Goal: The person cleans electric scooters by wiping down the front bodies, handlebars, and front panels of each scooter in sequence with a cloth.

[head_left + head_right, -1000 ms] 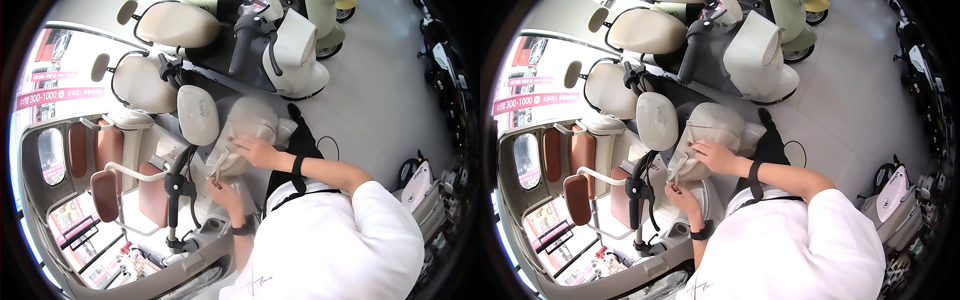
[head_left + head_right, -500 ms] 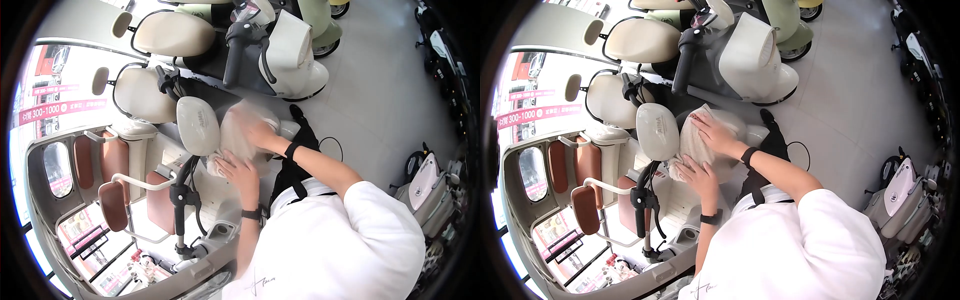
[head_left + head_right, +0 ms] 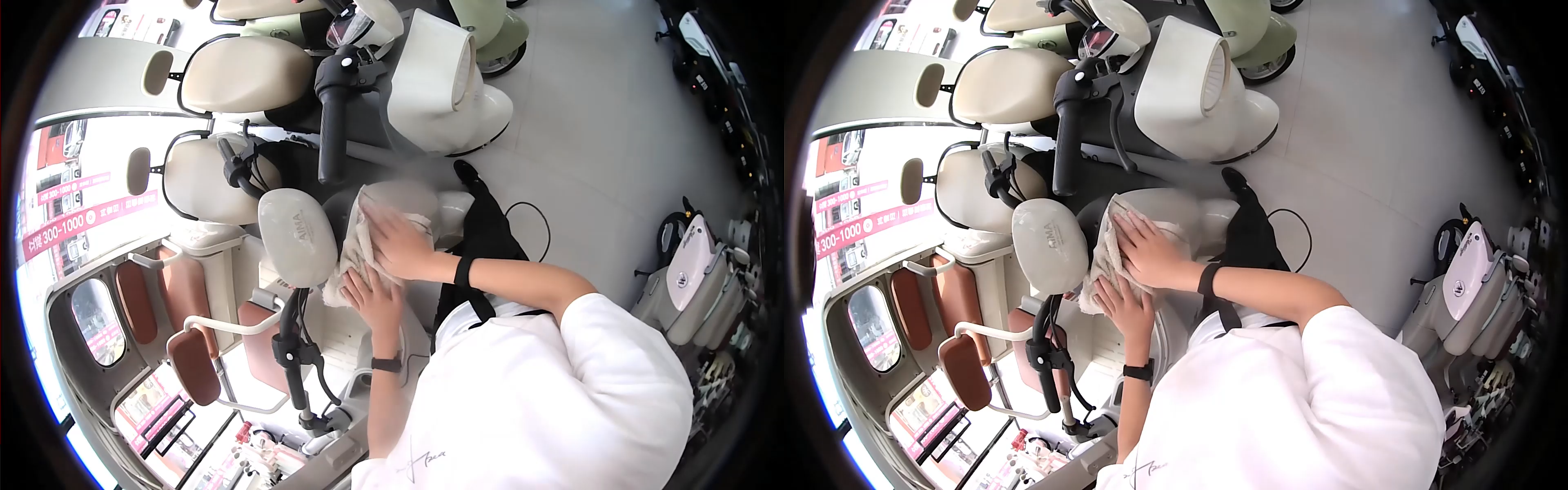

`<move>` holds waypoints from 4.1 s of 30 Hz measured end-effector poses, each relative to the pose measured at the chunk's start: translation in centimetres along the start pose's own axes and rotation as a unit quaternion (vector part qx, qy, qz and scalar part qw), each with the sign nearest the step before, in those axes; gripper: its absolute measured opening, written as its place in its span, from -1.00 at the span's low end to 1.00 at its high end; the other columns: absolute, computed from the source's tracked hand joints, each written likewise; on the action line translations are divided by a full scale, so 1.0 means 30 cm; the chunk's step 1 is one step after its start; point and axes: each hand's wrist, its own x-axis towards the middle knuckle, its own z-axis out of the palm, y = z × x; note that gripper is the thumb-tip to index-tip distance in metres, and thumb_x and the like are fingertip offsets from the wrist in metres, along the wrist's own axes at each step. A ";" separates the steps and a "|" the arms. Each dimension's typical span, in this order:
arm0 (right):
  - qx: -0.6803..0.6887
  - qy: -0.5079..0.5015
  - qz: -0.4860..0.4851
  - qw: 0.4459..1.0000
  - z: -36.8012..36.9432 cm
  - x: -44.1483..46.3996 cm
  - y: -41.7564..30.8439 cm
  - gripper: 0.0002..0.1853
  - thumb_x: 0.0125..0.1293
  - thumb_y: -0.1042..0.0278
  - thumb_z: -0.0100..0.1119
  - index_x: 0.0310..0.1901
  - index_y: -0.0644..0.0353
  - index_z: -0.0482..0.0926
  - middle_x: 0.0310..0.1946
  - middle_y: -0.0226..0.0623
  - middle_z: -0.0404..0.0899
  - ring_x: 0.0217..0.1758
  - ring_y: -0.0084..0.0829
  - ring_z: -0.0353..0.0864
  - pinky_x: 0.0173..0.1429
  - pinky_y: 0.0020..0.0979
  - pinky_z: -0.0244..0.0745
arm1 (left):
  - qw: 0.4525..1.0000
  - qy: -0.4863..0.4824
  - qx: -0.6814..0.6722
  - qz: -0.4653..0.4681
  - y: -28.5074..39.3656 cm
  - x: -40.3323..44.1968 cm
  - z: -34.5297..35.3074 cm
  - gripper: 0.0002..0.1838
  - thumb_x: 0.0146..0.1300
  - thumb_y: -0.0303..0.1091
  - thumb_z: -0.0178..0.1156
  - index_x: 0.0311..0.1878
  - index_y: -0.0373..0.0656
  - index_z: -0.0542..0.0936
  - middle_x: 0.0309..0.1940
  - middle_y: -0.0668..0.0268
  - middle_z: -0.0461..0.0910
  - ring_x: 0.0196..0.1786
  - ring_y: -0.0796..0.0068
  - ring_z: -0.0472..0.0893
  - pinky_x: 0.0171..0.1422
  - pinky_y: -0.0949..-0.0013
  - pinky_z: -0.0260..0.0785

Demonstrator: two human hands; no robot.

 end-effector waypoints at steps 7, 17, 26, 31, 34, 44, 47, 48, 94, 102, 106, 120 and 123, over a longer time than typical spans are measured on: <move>0.200 -0.002 0.057 0.978 0.122 0.156 0.183 -0.37 0.54 0.15 0.00 0.53 0.28 0.26 0.58 0.08 0.19 0.64 0.15 0.11 0.71 -0.03 0.01 | 0.998 0.008 0.043 -0.035 0.130 0.186 -0.044 -0.30 0.50 -0.05 -0.03 0.61 -0.17 0.27 0.63 -0.17 0.08 0.68 -0.19 0.03 0.68 -0.24 -0.22; 0.343 -0.015 0.329 0.880 0.362 -0.076 0.475 -0.39 0.64 0.14 -0.22 0.58 0.31 0.14 0.60 0.21 0.07 0.68 0.13 0.01 0.73 -0.07 -0.08 | 0.996 0.005 0.038 0.085 0.213 0.349 -0.019 -0.47 0.42 -0.16 0.13 0.44 0.03 0.55 0.60 0.14 0.29 0.64 0.02 0.22 0.70 -0.12 -0.13; 0.262 -0.123 0.208 0.934 0.131 -0.005 0.170 -0.33 0.52 0.11 0.02 0.54 0.31 0.21 0.62 0.26 0.00 0.70 0.19 -0.04 0.72 0.00 -0.07 | 0.998 0.020 0.001 -0.062 0.099 0.047 0.006 -0.35 0.50 -0.12 0.04 0.60 -0.06 0.33 0.68 -0.09 0.00 0.70 -0.28 -0.09 0.70 -0.27 -0.27; 0.006 -0.089 -0.071 0.993 -0.024 0.029 -0.050 -0.42 0.40 0.11 0.19 0.38 0.21 0.48 0.61 -0.01 0.15 0.69 0.00 0.07 0.66 0.16 0.00 | 0.972 0.081 -0.110 -0.190 0.066 -0.056 0.048 -0.30 0.61 -0.13 -0.12 0.68 -0.21 0.04 0.70 -0.21 -0.29 0.71 -0.35 -0.25 0.70 -0.30 -0.30; -0.038 -0.097 -0.184 0.977 0.002 -0.047 -0.073 -0.47 0.38 0.08 0.20 0.33 0.10 0.58 0.61 -0.19 0.22 0.70 -0.11 0.09 0.69 0.12 -0.11 | 0.941 0.100 -0.212 -0.244 0.106 -0.079 0.044 -0.26 0.61 -0.16 -0.14 0.68 -0.31 -0.11 0.65 -0.37 -0.38 0.69 -0.43 -0.24 0.71 -0.22 -0.22; -0.038 -0.124 -0.158 0.979 -0.023 0.021 0.006 -0.29 0.40 0.13 0.20 0.55 0.09 0.32 0.65 0.00 0.07 0.68 0.20 0.03 0.64 0.21 0.01 | 0.880 0.139 -0.313 -0.328 0.102 -0.046 0.012 -0.26 0.53 -0.32 0.02 0.68 -0.26 0.01 0.64 -0.42 -0.37 0.67 -0.45 -0.15 0.70 -0.15 -0.15; -0.075 -0.108 -0.185 0.974 0.008 0.031 -0.040 -0.28 0.40 0.11 0.20 0.55 0.14 0.31 0.63 0.11 0.07 0.68 0.26 0.01 0.65 0.24 -0.04 | 0.831 0.240 -0.342 -0.367 0.012 -0.003 0.083 -0.29 0.56 -0.31 -0.03 0.67 -0.27 0.03 0.66 -0.35 -0.29 0.68 -0.41 -0.14 0.71 -0.14 -0.18; -0.092 -0.124 -0.201 0.967 0.012 0.026 -0.058 -0.27 0.41 0.10 0.19 0.55 0.18 0.30 0.61 0.16 0.09 0.67 0.29 0.00 0.66 0.26 -0.09 | 0.815 0.262 -0.346 -0.383 0.006 0.009 0.104 -0.31 0.57 -0.31 -0.05 0.67 -0.27 0.04 0.66 -0.32 -0.24 0.69 -0.36 -0.13 0.72 -0.11 -0.18; -0.280 -0.356 -0.745 0.489 0.156 -0.094 -0.201 -0.64 0.48 0.22 0.17 0.24 0.01 0.67 0.34 -0.30 0.59 0.54 -0.15 0.39 0.64 -0.04 0.07 | 0.375 0.489 -0.354 -0.704 0.346 0.156 0.883 -0.42 0.36 -0.23 0.17 0.39 -0.27 0.44 0.55 -0.09 0.19 0.62 -0.30 0.04 0.62 -0.33 -0.07; -0.133 -0.383 -0.707 0.580 0.085 0.123 -0.095 -0.52 0.46 0.31 -0.01 0.36 0.20 0.55 0.51 0.01 0.38 0.67 0.09 0.15 0.68 0.13 -0.05 | 0.480 0.529 -0.316 -0.624 0.594 0.192 0.668 -0.54 0.32 -0.31 0.24 0.29 -0.08 0.59 0.48 0.08 0.38 0.57 -0.16 0.24 0.57 -0.26 0.13; -0.106 -0.271 -0.656 0.696 0.063 0.069 0.040 -0.48 0.64 0.24 -0.12 0.51 0.27 0.37 0.59 0.04 0.23 0.63 0.04 0.24 0.64 -0.05 0.17 | 0.493 0.578 -0.317 -0.568 0.522 0.148 0.633 -0.53 0.30 -0.31 0.27 0.28 -0.10 0.58 0.56 0.11 0.30 0.61 -0.11 0.23 0.58 -0.26 0.18; 0.068 -0.189 -0.332 0.922 0.033 0.033 0.306 -0.28 0.69 -0.08 -0.31 0.62 0.30 -0.05 0.60 0.04 0.10 0.53 -0.13 0.35 0.46 -0.08 0.42 | 0.610 0.638 -0.155 -0.443 0.253 0.174 0.375 -0.60 0.29 -0.13 0.27 0.20 0.18 0.65 0.27 0.35 0.52 0.36 0.26 0.49 0.50 -0.03 0.29; 0.116 -0.192 -0.257 0.940 0.017 -0.007 0.307 -0.31 0.69 -0.04 -0.30 0.60 0.31 0.00 0.58 0.01 0.14 0.53 -0.15 0.36 0.48 -0.09 0.38 | 0.603 0.650 -0.090 -0.452 0.247 0.247 0.372 -0.62 0.27 -0.14 0.28 0.16 0.17 0.66 0.19 0.40 0.56 0.33 0.29 0.51 0.51 -0.01 0.26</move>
